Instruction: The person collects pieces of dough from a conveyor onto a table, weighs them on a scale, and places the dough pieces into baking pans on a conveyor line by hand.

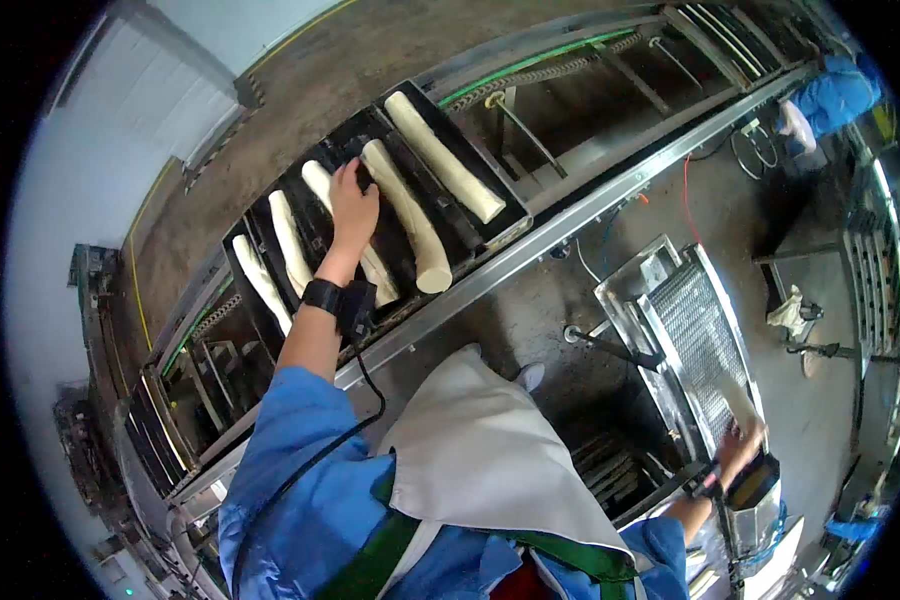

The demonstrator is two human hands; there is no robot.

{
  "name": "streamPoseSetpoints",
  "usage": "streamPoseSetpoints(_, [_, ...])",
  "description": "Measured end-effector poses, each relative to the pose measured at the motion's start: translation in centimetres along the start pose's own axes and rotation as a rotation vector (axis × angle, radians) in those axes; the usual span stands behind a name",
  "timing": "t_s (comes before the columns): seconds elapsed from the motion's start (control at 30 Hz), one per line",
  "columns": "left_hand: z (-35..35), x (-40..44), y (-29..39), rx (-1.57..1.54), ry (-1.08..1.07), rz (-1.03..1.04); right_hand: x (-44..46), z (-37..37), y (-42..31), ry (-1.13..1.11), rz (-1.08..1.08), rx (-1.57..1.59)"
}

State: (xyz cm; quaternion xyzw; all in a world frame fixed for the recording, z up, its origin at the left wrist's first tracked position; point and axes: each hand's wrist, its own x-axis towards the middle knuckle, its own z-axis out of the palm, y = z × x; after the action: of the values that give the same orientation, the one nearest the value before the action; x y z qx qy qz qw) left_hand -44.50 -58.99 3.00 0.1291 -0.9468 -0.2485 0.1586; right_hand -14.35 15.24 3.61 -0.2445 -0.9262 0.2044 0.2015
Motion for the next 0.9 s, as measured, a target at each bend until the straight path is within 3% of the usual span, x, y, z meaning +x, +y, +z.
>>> streamPoseSetpoints(0.07, [-0.1,0.6,2.0,-0.294,-0.115,-0.081,-4.3,-3.5,8.8,0.237,0.091,0.179])
streamPoseSetpoints(0.1, [0.6,1.3,1.7,-0.402,-0.197,-0.3,-6.4,-6.6,6.4,0.43,0.566,0.762])
streamPoseSetpoints(0.13, [2.2,2.0,0.0,-0.453,-0.232,-0.398,-9.8,-8.1,8.4,0.439,0.57,0.754])
streamPoseSetpoints(0.2, [5.0,3.3,-3.9,-0.497,-0.243,-0.481,-17.5,-11.0,12.9,0.789,0.609,0.804])
streamPoseSetpoints(0.27, [1.4,3.5,-1.3,-0.604,-0.24,-0.554,-22.6,-11.5,12.2,0.924,0.805,0.772])
streamPoseSetpoints(0.3, [3.1,4.1,-5.5,-0.606,-0.167,-0.434,-24.3,-11.2,11.5,0.927,0.913,0.775])
streamPoseSetpoints(0.33, [1.8,4.0,-4.7,-0.558,0.034,-0.315,-25.4,-10.6,10.3,0.912,1.01,0.79])
streamPoseSetpoints(0.4, [-2.9,3.4,-1.5,-0.566,0.045,-0.519,-26.6,-8.9,8.2,0.856,1.155,0.848])
streamPoseSetpoints(0.43, [-2.3,3.9,-4.3,-0.519,0.142,-0.377,-26.3,-8.2,7.2,0.811,1.199,0.878])
streamPoseSetpoints(0.47, [-2.2,3.6,-7.2,-0.512,0.151,-0.387,-25.9,-7.2,6.3,0.761,1.237,0.905])
streamPoseSetpoints(0.53, [-5.2,1.3,-9.0,-0.27,0.224,-0.192,-24.6,-5.1,4.8,0.654,1.286,0.957])
streamPoseSetpoints(0.57, [-7.0,-0.5,-9.8,-0.246,0.274,-0.215,-23.6,-4.2,4.2,0.592,1.299,0.982])
streamPoseSetpoints(0.6, [-7.2,-2.1,-14.2,-0.107,0.36,-0.116,-22.2,-3.2,3.6,0.524,1.297,1.001])
streamPoseSetpoints(0.67, [-8.7,-7.0,-18.3,0.112,0.145,-0.59,-18.6,-1.3,2.9,0.338,1.25,1.02])
streamPoseSetpoints(0.7, [-9.1,-9.8,-19.5,0.38,0.022,-0.662,-17.0,0.1,3.6,0.226,1.221,1.034])
streamPoseSetpoints(0.73, [-9.3,-11.8,-20.7,0.356,0.061,-0.573,-14.6,1.7,4.7,0.055,1.148,1.015])
streamPoseSetpoints(0.77, [-9.6,-13.0,-22.0,0.373,0.016,-0.629,-12.6,3.2,5.6,-0.125,1.04,0.968])
streamPoseSetpoints(0.8, [-10.8,-14.1,-20.8,0.391,-0.036,-0.693,-10.4,4.9,7.3,-0.321,0.858,0.851])
streamPoseSetpoints(0.87, [-13.2,-16.0,-20.1,0.381,-0.04,-0.571,-5.7,9.6,11.9,-0.633,0.407,0.607])
streamPoseSetpoints(0.9, [-13.9,-16.7,-20.3,0.427,-0.068,-0.555,-4.4,10.5,8.0,-0.605,0.46,0.719])
